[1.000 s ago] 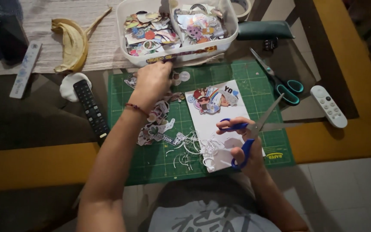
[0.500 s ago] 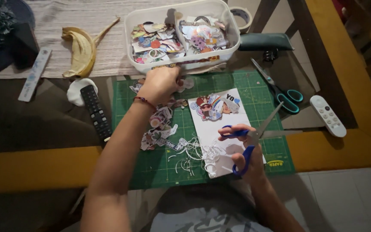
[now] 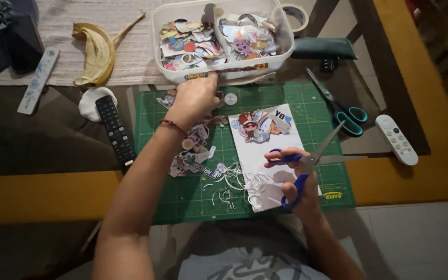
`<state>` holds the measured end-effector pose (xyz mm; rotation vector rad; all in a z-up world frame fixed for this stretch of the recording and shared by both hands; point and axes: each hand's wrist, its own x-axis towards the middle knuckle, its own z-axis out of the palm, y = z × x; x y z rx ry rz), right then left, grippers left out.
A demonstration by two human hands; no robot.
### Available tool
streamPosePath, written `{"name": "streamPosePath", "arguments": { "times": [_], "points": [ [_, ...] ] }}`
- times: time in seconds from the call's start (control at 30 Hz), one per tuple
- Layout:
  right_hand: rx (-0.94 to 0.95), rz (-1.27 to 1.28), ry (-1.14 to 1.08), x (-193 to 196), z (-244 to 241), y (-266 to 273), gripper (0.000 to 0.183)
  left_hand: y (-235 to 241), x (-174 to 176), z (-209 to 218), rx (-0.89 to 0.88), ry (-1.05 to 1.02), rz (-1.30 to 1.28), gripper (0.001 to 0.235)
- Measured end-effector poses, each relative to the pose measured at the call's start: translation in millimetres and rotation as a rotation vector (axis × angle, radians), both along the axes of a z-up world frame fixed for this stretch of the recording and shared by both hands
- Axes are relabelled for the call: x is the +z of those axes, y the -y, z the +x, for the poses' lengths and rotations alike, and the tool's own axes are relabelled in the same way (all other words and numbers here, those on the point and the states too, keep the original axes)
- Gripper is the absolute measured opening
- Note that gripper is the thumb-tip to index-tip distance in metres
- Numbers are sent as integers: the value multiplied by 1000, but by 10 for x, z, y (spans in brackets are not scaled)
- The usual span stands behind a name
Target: Cutting out individual stickers from a printed sheet using scissors on a cutting mat.
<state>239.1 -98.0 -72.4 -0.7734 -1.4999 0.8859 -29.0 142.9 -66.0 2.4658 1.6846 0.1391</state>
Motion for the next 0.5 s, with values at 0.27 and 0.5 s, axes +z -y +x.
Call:
{"name": "streamPosePath", "arguments": {
  "times": [0.27,0.5],
  "points": [
    [9,-16,2,-47,6,3,84,227,395,-21,75,305,-224,29],
    [-17,-19,15,3,-32,6,83,568,515,-11,5,397,-133,31]
  ]
}}
